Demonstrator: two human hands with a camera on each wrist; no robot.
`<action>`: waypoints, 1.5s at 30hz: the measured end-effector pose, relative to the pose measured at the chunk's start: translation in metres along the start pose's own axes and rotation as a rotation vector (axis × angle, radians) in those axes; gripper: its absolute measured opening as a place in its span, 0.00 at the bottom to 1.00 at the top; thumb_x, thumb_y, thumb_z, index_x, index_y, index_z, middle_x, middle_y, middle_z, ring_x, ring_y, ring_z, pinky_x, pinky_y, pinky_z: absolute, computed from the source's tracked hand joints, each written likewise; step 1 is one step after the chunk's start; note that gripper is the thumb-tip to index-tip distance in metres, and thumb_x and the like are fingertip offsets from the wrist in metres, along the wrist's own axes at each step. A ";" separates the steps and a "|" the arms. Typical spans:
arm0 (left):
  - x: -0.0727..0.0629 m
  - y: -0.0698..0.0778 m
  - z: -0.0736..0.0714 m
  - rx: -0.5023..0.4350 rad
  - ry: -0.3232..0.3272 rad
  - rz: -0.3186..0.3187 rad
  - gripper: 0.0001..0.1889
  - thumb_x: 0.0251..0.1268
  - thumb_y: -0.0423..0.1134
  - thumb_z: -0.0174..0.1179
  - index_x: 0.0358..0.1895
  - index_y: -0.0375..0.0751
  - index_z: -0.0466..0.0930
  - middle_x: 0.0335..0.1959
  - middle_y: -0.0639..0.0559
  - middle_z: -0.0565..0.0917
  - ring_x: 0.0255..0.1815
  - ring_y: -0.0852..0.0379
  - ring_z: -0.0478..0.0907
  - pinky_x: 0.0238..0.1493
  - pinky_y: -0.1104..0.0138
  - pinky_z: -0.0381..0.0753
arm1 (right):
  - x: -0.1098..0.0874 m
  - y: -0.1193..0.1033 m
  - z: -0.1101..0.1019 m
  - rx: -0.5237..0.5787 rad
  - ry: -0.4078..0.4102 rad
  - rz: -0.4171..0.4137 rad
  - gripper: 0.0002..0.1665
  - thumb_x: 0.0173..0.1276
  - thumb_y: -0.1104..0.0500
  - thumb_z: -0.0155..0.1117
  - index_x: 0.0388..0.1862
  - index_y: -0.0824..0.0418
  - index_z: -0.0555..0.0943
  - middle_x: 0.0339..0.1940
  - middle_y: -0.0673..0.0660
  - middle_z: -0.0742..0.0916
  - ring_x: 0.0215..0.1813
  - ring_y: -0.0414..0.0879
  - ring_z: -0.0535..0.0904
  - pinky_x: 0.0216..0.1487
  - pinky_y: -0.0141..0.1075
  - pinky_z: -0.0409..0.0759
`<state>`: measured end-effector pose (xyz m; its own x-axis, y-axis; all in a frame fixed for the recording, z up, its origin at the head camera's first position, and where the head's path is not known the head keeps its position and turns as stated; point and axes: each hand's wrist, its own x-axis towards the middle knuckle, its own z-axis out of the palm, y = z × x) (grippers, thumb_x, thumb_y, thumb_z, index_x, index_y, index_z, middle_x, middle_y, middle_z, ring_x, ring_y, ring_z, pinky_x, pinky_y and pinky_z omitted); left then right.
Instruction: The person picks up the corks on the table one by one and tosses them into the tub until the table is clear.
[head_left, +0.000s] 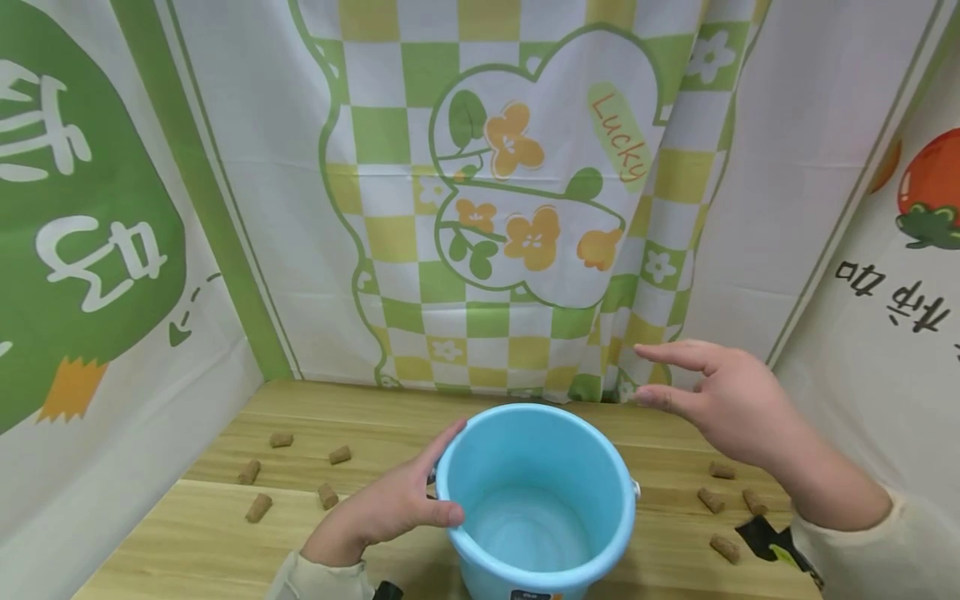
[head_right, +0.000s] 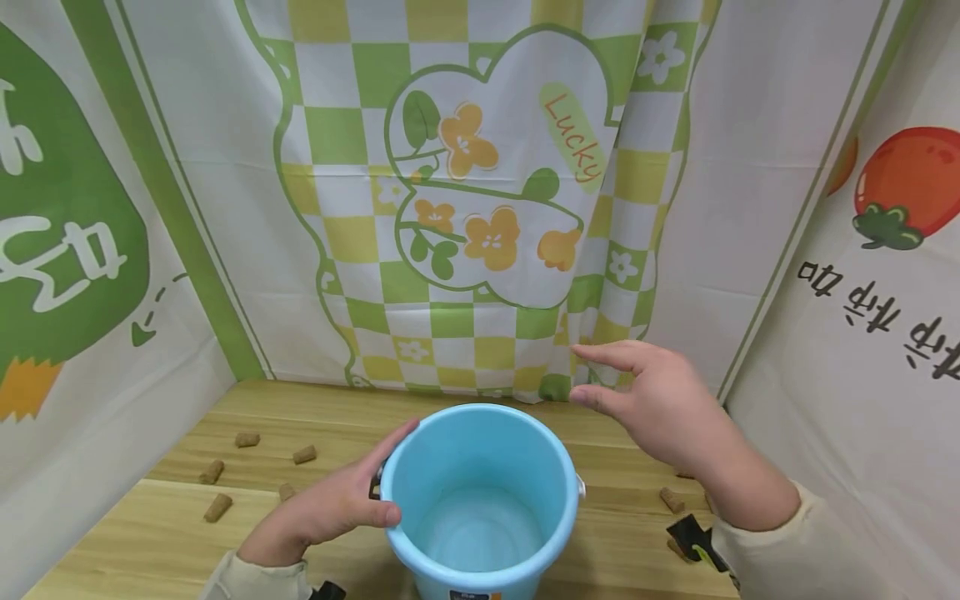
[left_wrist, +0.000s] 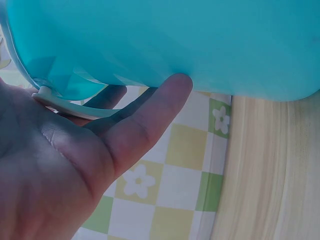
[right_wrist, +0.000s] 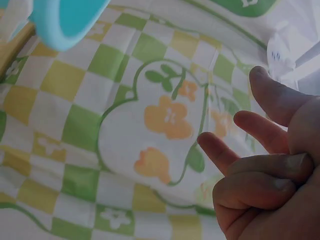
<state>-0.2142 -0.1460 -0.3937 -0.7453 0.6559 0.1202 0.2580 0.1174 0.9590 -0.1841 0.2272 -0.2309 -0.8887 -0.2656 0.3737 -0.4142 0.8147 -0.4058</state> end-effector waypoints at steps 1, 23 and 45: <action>0.000 0.000 0.000 -0.003 -0.002 0.002 0.59 0.57 0.59 0.71 0.82 0.57 0.35 0.73 0.36 0.59 0.65 0.37 0.67 0.54 0.58 0.77 | -0.001 0.006 -0.001 0.006 0.002 0.015 0.33 0.64 0.40 0.71 0.64 0.54 0.81 0.60 0.60 0.82 0.21 0.43 0.73 0.28 0.39 0.74; 0.000 0.000 -0.001 -0.001 0.004 -0.008 0.60 0.57 0.60 0.71 0.82 0.57 0.35 0.74 0.37 0.58 0.66 0.38 0.66 0.56 0.58 0.75 | -0.027 0.156 -0.002 0.453 -0.110 0.317 0.32 0.76 0.45 0.59 0.73 0.58 0.71 0.58 0.48 0.84 0.23 0.49 0.69 0.24 0.42 0.71; 0.000 0.001 -0.001 -0.023 -0.010 -0.024 0.60 0.57 0.60 0.71 0.81 0.57 0.34 0.74 0.39 0.58 0.67 0.40 0.66 0.56 0.58 0.76 | -0.081 0.282 0.052 1.240 -0.145 0.545 0.16 0.82 0.53 0.50 0.44 0.36 0.84 0.44 0.41 0.87 0.18 0.34 0.56 0.18 0.26 0.64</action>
<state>-0.2141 -0.1467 -0.3925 -0.7450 0.6603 0.0947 0.2261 0.1163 0.9671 -0.2394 0.4516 -0.4193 -0.9755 -0.1757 -0.1327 0.1585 -0.1415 -0.9772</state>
